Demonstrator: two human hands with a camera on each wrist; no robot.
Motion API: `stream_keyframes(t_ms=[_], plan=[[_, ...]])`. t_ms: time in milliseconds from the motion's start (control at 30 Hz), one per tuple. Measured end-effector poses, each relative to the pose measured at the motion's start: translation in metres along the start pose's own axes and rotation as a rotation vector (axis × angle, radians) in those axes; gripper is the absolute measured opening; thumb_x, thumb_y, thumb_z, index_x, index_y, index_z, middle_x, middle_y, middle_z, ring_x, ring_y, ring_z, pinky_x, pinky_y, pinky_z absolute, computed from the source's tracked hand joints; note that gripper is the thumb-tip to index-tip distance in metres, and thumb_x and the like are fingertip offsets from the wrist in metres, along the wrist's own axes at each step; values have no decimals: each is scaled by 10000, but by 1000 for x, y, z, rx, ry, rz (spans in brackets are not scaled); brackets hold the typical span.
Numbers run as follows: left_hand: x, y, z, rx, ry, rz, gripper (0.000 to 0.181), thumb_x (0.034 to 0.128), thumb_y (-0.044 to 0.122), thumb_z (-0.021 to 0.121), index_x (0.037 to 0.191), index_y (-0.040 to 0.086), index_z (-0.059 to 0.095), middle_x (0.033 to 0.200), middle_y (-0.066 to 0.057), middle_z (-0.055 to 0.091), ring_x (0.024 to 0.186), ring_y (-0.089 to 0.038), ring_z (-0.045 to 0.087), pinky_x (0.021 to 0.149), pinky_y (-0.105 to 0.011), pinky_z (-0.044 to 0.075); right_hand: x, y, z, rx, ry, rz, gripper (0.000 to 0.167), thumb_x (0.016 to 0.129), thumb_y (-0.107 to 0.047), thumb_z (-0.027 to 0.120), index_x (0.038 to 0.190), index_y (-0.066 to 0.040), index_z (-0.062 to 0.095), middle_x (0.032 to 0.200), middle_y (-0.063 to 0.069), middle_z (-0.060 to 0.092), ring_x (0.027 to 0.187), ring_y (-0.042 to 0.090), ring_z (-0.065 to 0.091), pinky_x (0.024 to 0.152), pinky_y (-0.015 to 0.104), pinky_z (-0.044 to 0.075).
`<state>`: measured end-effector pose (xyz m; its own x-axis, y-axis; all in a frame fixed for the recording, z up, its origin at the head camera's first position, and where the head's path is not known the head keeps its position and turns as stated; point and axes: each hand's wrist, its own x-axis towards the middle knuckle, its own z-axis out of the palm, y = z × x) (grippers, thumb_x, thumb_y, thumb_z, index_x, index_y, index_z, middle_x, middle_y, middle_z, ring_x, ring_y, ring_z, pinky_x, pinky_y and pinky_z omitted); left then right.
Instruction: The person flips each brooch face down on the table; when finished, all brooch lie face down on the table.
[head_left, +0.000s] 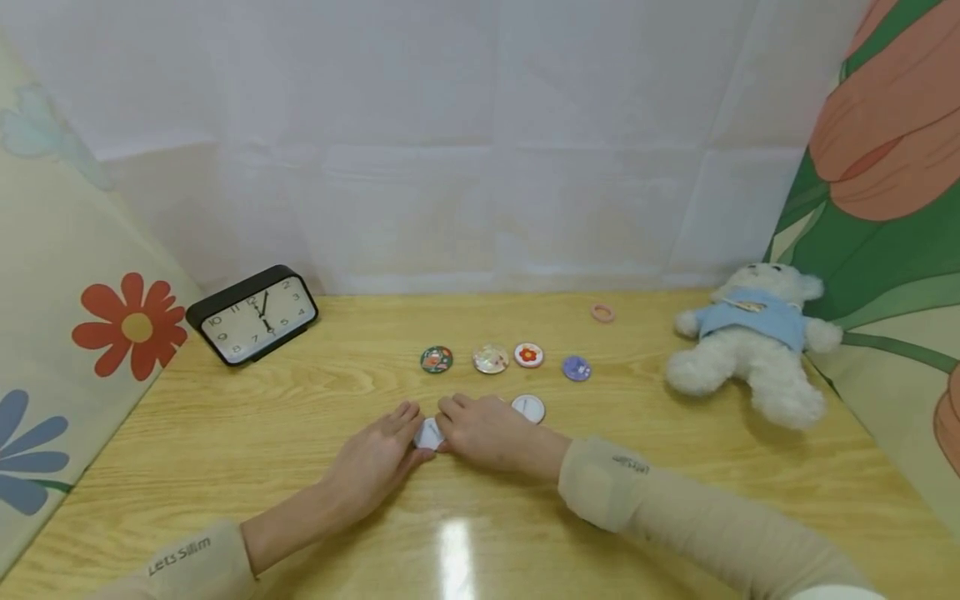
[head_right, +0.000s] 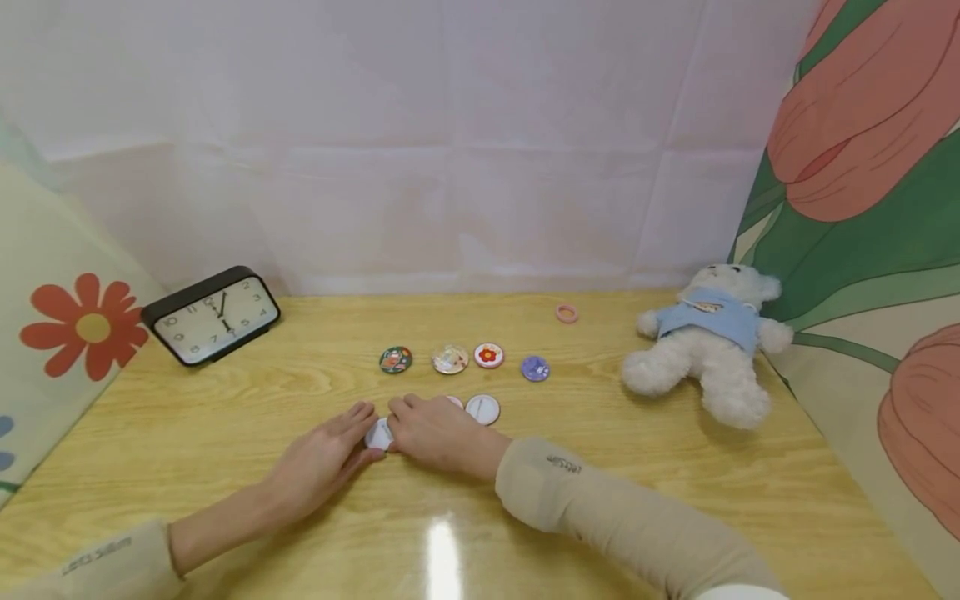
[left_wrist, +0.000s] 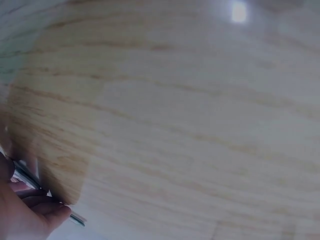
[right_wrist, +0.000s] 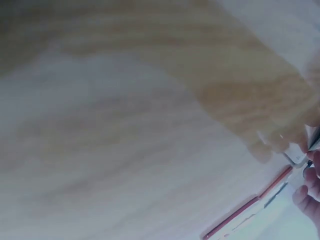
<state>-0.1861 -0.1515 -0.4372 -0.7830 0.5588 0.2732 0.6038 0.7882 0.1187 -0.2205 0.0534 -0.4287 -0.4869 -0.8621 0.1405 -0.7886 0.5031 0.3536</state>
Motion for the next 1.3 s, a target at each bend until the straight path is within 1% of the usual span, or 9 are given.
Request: stream_keyframes(t_ms=[167,300,533,700,833,967,1067,1167,1300], plan=[[0,0,1,-11,-1,0,521,914,268,696,1252,-110,577,1319,-284,535,1222,-404,531,966,-510,475,0,0,0,-85,-12,-9,439,1047,-439,362,1158,-113,635,1012,-13,538,839,100,502,498,194,454],[-1,-1,1,-16,2,1,518,909,266,701,1251,-103,578,1317,-287,534,1217,-407,533,963,-513,475,0,-1,-1,-83,-11,-7,421,1059,-407,340,1139,-116,633,1002,-12,534,829,100,499,502,187,458],[-1,-1,2,-36,24,-3,492,896,278,714,1227,-66,596,1300,-283,547,1209,-401,542,973,-508,466,-1,1,-5,51,-5,26,349,1065,-338,357,1060,-120,630,972,-14,528,829,103,490,536,176,454],[-1,-1,3,-47,52,2,492,882,267,734,1206,-78,599,1282,-286,563,1186,-402,560,965,-508,476,-1,0,-6,103,20,43,330,1062,-322,375,1028,-122,636,965,-9,540,836,110,503,549,184,463],[-1,-1,3,-66,45,-13,503,894,286,719,1212,-82,590,1286,-286,560,1197,-400,554,973,-508,471,0,-1,-8,149,18,70,305,1061,-306,390,1006,-136,638,949,-17,549,843,111,518,571,192,478],[-1,-1,2,-77,36,-21,515,905,284,704,1231,-93,574,1293,-290,553,1208,-402,544,968,-509,474,2,-2,-10,186,-29,99,227,1044,-244,441,1020,-153,648,954,-23,568,865,110,539,576,190,485],[-1,-1,3,-77,37,-22,524,902,277,710,1240,-98,569,1290,-289,556,1206,-401,545,961,-505,480,3,-3,-10,246,-57,151,234,1040,-232,447,1065,-148,664,996,-17,606,912,112,573,621,214,527],[-1,-1,3,-79,42,-22,536,894,279,718,1243,-99,567,1281,-289,561,1201,-401,549,961,-503,480,4,-3,-7,343,-20,211,284,1050,-265,432,1097,-139,682,994,-12,625,901,110,590,668,233,546],[0,0,2,-88,58,-12,554,876,267,737,1248,-105,562,1273,-308,557,1186,-421,553,947,-517,484,3,-1,-6,493,125,258,224,1016,-238,531,1123,-132,696,992,-15,677,877,104,631,753,214,539]])
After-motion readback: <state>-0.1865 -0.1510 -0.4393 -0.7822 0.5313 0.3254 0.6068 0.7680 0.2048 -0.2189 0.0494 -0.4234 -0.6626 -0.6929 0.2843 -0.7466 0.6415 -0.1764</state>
